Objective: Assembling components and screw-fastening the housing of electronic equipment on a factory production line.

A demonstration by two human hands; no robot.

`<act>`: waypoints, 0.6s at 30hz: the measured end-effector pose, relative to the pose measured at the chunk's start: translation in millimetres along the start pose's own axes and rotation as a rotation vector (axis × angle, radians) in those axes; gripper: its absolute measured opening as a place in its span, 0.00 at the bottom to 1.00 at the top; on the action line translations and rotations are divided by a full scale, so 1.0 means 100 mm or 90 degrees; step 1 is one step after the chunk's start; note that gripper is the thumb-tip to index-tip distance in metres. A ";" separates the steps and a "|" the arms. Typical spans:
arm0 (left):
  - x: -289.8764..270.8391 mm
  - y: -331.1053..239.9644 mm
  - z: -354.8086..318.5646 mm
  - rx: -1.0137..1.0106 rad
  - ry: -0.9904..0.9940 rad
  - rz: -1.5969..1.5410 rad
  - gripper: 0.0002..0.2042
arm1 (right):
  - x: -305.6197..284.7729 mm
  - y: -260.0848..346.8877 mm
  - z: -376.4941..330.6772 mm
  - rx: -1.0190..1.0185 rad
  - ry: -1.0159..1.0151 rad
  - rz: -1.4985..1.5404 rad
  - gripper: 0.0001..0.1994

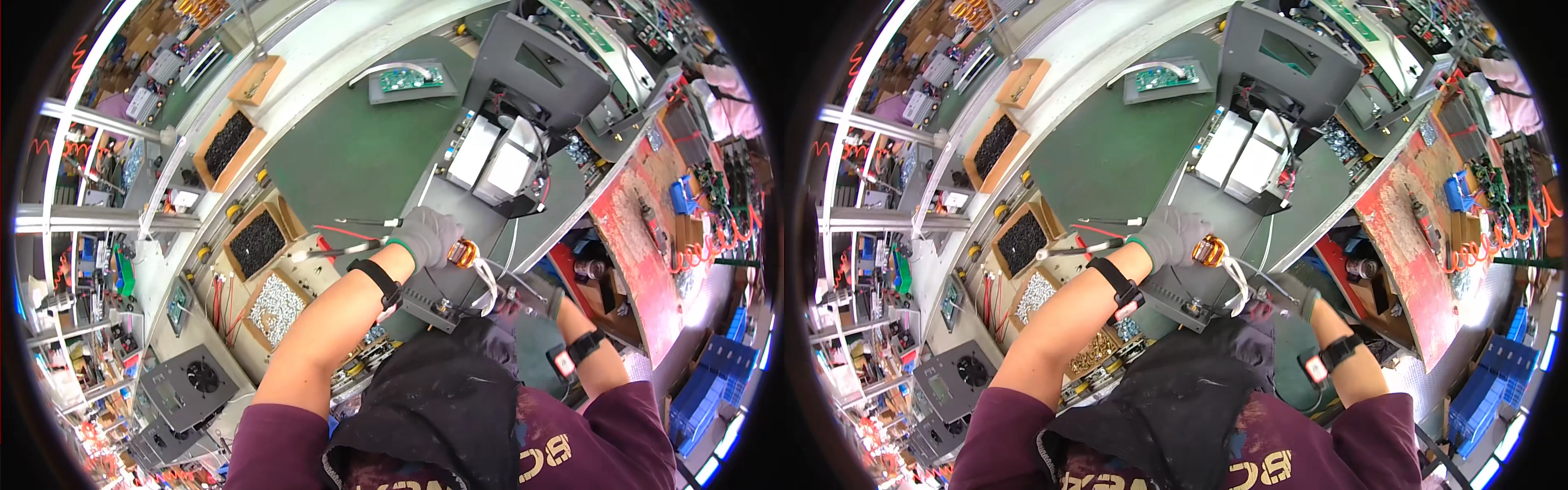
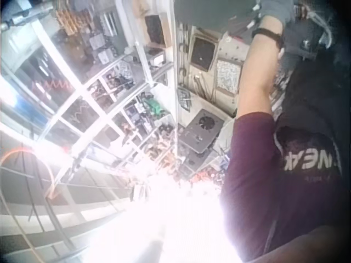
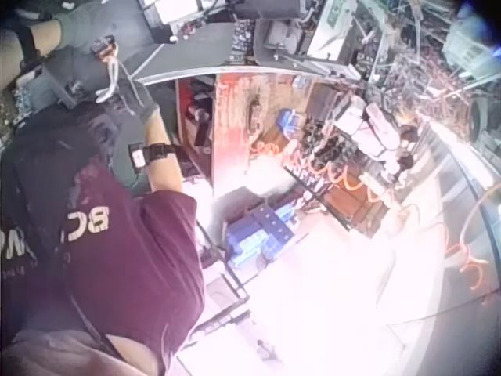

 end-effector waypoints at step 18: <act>0.12 0.15 0.06 -0.123 -0.068 -0.136 0.23 | -0.88 0.75 -0.37 0.073 -0.347 -0.269 0.17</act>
Point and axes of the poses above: each hand's wrist, its own z-axis towards the middle knuckle, its own x-axis out of the palm, y = z × x, the point moved 3 cm from there along z, towards the middle knuckle, and after that the axes turned 3 degrees about -z, right-handed, at the moved point
